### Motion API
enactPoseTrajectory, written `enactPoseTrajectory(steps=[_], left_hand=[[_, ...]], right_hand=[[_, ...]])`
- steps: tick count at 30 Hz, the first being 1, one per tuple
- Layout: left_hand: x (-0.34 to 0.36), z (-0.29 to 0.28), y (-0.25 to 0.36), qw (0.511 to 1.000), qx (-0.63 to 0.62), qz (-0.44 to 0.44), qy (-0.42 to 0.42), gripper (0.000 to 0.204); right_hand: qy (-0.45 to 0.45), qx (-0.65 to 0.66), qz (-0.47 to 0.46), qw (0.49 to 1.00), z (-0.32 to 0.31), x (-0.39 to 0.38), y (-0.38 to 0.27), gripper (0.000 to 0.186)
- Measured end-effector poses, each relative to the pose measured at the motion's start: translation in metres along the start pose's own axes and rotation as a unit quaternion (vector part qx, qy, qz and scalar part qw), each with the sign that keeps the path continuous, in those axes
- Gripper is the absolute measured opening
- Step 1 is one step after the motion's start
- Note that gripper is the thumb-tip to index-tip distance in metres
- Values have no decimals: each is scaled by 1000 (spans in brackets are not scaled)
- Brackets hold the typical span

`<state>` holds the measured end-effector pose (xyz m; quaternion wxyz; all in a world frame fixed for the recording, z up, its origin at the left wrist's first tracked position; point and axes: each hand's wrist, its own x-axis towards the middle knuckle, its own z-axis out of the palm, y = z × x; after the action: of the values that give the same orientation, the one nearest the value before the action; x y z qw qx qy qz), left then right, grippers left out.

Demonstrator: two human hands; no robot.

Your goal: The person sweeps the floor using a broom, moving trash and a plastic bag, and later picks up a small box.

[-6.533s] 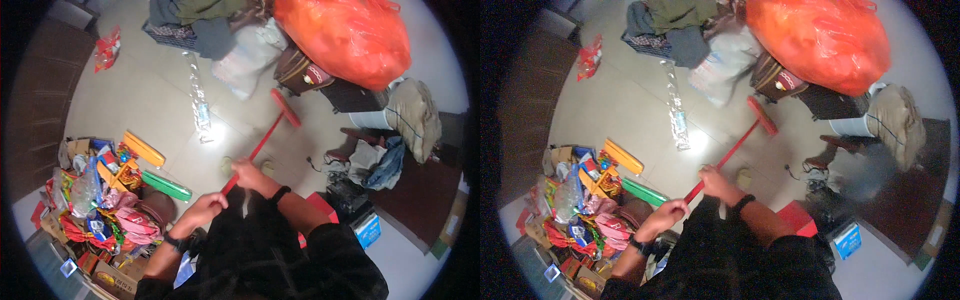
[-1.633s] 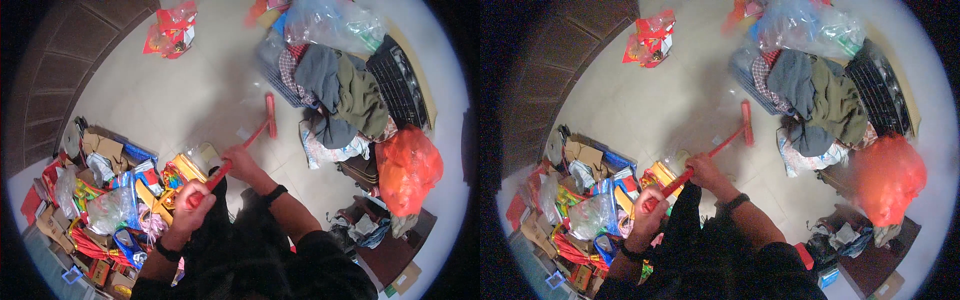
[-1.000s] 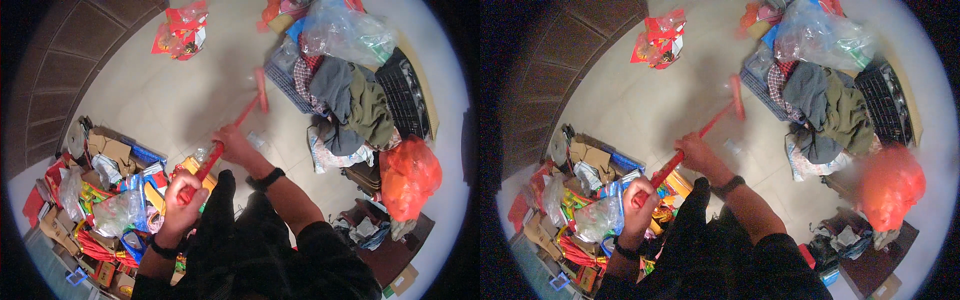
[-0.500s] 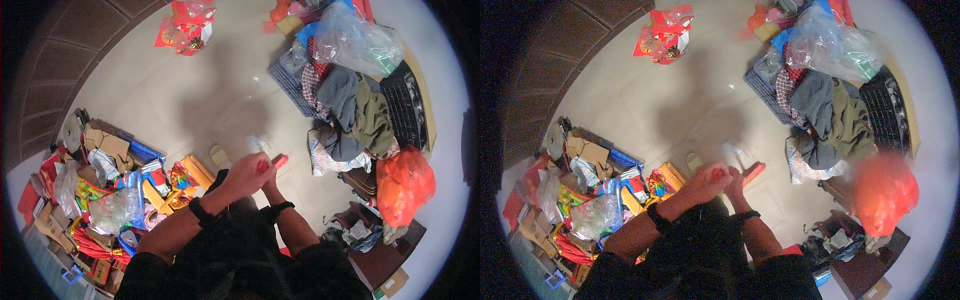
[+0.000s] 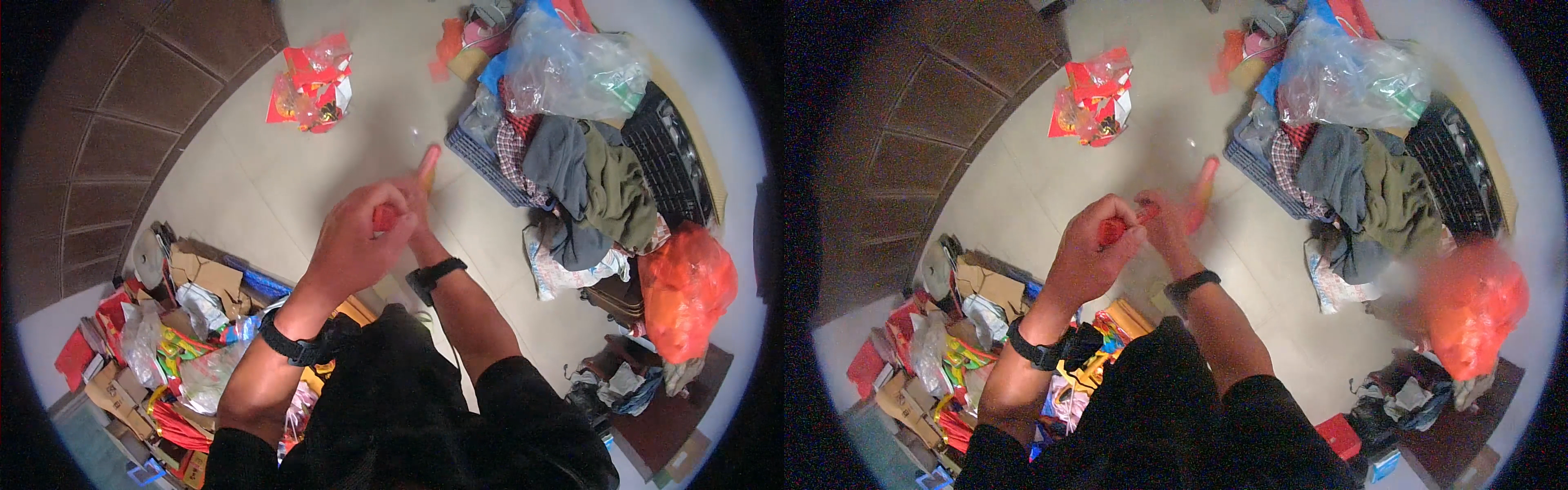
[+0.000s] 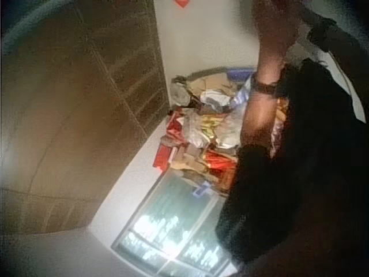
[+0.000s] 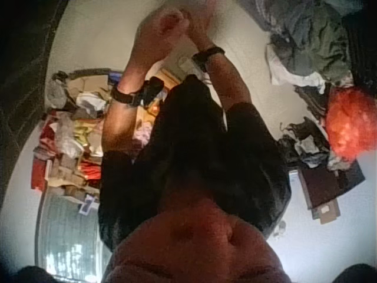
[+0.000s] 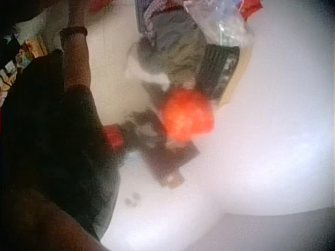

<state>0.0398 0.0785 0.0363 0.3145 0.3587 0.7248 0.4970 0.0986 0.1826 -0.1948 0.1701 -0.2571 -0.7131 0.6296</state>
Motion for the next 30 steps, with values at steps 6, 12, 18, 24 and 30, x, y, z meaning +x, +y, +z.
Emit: enactPoseTrajectory(steps=[6,12,18,24,30], left_hand=[[-33,-19,15,997,47,28,55,10],[-72,-10,20,999,3,2,38,11],[-37,-5,-4,996,-41,-85,1,8],[57,-57,-31,991,-72,-107,26,9],[142,-106,-20,997,-1,-72,25,12]], right_hand=[[75,-182,-325,925,-5,16,-96,20],[-70,-196,-192,959,-27,-38,-78,19],[-99,-211,-60,971,-30,-52,-55,16],[-80,-148,47,985,12,35,-29,17],[-65,-122,-6,990,44,140,-18,23]])
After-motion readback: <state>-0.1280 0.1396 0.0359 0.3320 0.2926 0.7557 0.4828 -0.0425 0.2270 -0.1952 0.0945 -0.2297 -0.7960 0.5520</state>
